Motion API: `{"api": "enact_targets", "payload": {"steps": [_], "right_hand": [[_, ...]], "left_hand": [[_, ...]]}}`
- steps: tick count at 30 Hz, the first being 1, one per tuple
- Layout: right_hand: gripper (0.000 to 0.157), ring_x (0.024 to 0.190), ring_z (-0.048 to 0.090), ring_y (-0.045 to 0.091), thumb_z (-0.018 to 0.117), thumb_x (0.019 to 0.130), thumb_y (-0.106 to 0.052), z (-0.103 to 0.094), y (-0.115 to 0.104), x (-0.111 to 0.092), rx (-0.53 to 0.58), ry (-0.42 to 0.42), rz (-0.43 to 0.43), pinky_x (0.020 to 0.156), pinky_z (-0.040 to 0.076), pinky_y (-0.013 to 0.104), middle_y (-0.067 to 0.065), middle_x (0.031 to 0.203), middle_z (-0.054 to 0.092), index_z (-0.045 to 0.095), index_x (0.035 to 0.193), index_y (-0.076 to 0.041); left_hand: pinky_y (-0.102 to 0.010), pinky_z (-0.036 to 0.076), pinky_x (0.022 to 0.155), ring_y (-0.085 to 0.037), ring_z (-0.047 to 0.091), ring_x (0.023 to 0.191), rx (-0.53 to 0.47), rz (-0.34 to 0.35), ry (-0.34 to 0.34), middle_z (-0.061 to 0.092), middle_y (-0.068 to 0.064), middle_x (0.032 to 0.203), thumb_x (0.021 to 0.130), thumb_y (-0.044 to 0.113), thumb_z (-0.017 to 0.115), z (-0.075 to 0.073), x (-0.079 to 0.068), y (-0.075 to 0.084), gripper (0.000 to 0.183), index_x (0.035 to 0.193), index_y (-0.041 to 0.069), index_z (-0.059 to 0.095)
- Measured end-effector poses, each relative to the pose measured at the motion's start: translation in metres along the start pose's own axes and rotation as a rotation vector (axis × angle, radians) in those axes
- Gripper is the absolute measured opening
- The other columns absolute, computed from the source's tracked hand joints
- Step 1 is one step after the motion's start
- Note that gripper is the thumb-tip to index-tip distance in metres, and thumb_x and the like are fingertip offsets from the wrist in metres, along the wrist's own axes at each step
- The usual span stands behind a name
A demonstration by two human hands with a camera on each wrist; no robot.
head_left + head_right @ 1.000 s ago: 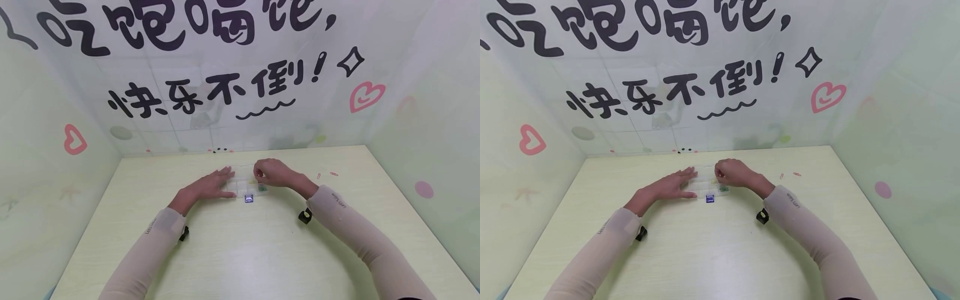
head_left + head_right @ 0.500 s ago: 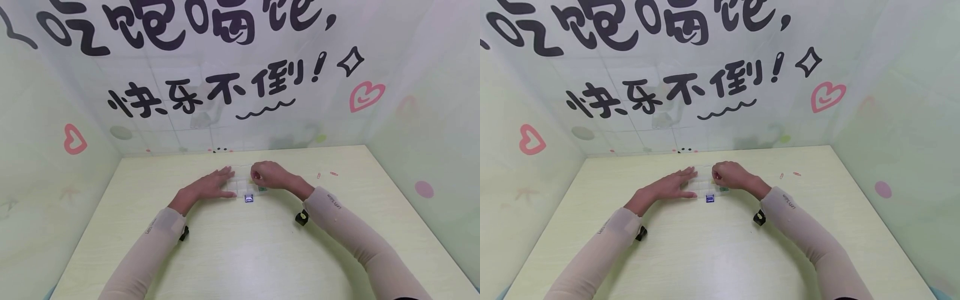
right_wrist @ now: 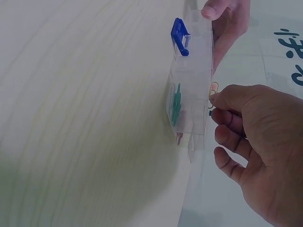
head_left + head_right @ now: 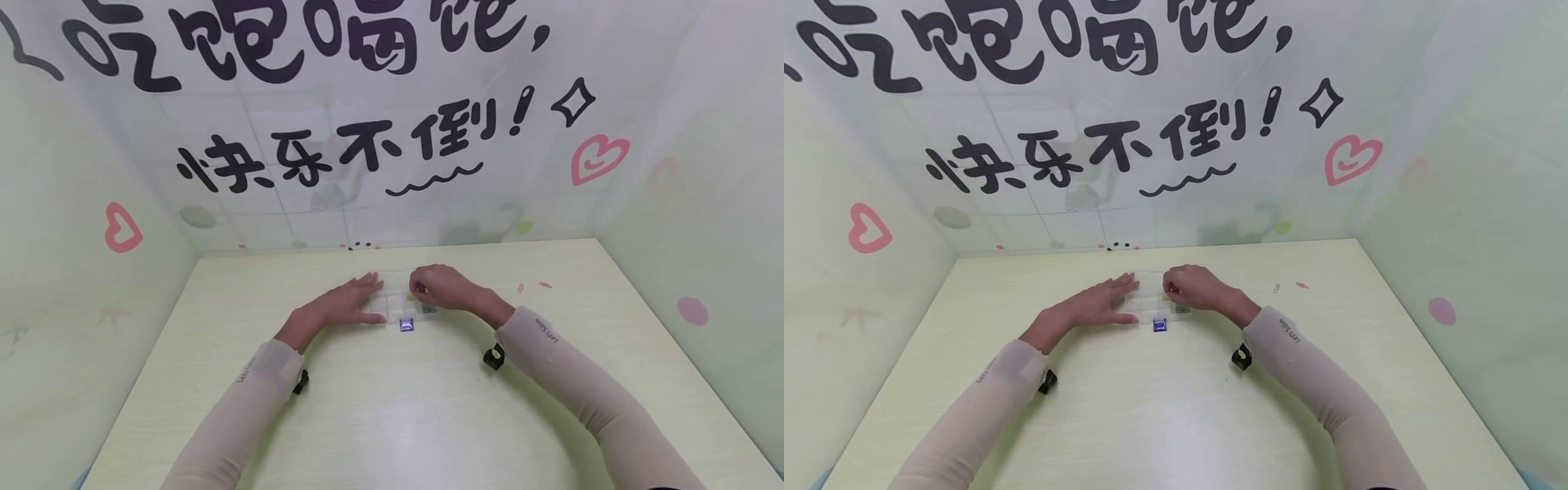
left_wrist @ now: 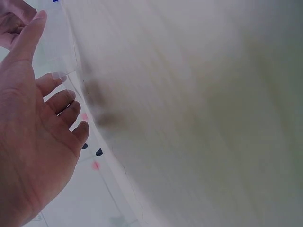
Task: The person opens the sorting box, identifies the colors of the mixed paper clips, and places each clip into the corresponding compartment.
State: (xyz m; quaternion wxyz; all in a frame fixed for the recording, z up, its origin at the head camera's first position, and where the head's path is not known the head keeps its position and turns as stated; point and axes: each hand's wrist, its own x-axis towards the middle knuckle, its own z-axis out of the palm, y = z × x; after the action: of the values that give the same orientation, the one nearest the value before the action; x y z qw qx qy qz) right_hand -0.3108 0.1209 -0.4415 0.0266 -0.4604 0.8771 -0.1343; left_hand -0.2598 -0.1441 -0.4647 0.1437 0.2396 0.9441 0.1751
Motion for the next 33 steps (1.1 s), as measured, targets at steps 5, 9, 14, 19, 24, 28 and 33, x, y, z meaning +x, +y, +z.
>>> {"api": "enact_targets", "payload": {"steps": [5,9,14,19,24,28,33], "right_hand": [[0.007,0.068,0.050,0.008,0.066,0.091,-0.015,0.0022,-0.0003,0.0013,-0.014,0.014,0.006,0.062,0.044,0.022,-0.008,0.077,0.059,0.064,0.086,-0.018],[0.007,0.069,0.051,0.008,0.067,0.090,-0.015,0.0027,0.0000,0.0009,-0.020,0.033,0.009,0.063,0.045,0.022,-0.008,0.079,0.059,0.064,0.085,-0.018],[0.004,0.071,0.052,0.009,0.068,0.088,-0.013,0.0018,0.0000,0.0008,-0.021,0.057,0.004,0.065,0.047,0.024,-0.005,0.084,0.060,0.065,0.086,-0.016],[0.003,0.071,0.053,0.009,0.070,0.087,-0.012,0.0002,-0.0013,0.0019,-0.017,0.041,-0.005,0.067,0.047,0.025,-0.006,0.082,0.063,0.068,0.087,-0.013],[0.004,0.070,0.053,0.008,0.069,0.087,-0.010,-0.0010,-0.0025,0.0024,0.002,0.030,-0.009,0.067,0.048,0.024,-0.006,0.081,0.065,0.069,0.088,-0.015],[0.005,0.070,0.053,0.008,0.070,0.086,-0.010,-0.0010,-0.0024,0.0021,0.002,0.040,-0.022,0.067,0.048,0.024,-0.006,0.082,0.065,0.070,0.088,-0.014],[0.004,0.071,0.054,0.009,0.069,0.087,-0.010,-0.0023,-0.0020,0.0001,-0.010,0.052,-0.034,0.066,0.048,0.025,-0.005,0.085,0.065,0.071,0.089,-0.013]], "left_hand": [[-0.053,0.018,0.118,-0.035,0.012,0.149,-0.002,-0.005,-0.005,0.010,-0.005,0.164,0.083,0.073,0.057,-0.0005,-0.0006,0.0013,0.098,0.157,0.018,0.024],[-0.054,0.018,0.118,-0.035,0.013,0.149,-0.014,-0.010,-0.002,0.011,-0.005,0.164,0.083,0.072,0.057,-0.0015,-0.0013,0.0030,0.097,0.156,0.018,0.025],[-0.053,0.019,0.118,-0.036,0.014,0.149,-0.008,-0.002,0.009,0.012,-0.006,0.164,0.083,0.072,0.057,-0.0014,-0.0013,0.0031,0.097,0.156,0.017,0.026],[-0.052,0.019,0.118,-0.037,0.014,0.149,-0.009,0.002,0.011,0.013,-0.007,0.164,0.083,0.070,0.059,-0.0011,-0.0015,0.0028,0.096,0.156,0.016,0.027],[-0.053,0.019,0.118,-0.037,0.014,0.149,-0.011,-0.007,0.009,0.012,-0.006,0.164,0.083,0.070,0.059,-0.0018,-0.0020,0.0036,0.096,0.156,0.016,0.027],[-0.053,0.019,0.118,-0.036,0.014,0.149,-0.013,-0.010,0.006,0.012,-0.006,0.164,0.083,0.070,0.059,-0.0019,-0.0018,0.0035,0.096,0.156,0.016,0.027],[-0.052,0.019,0.118,-0.037,0.015,0.149,-0.003,-0.002,0.008,0.013,-0.008,0.164,0.083,0.071,0.058,-0.0017,-0.0007,0.0025,0.097,0.155,0.015,0.027]]}}
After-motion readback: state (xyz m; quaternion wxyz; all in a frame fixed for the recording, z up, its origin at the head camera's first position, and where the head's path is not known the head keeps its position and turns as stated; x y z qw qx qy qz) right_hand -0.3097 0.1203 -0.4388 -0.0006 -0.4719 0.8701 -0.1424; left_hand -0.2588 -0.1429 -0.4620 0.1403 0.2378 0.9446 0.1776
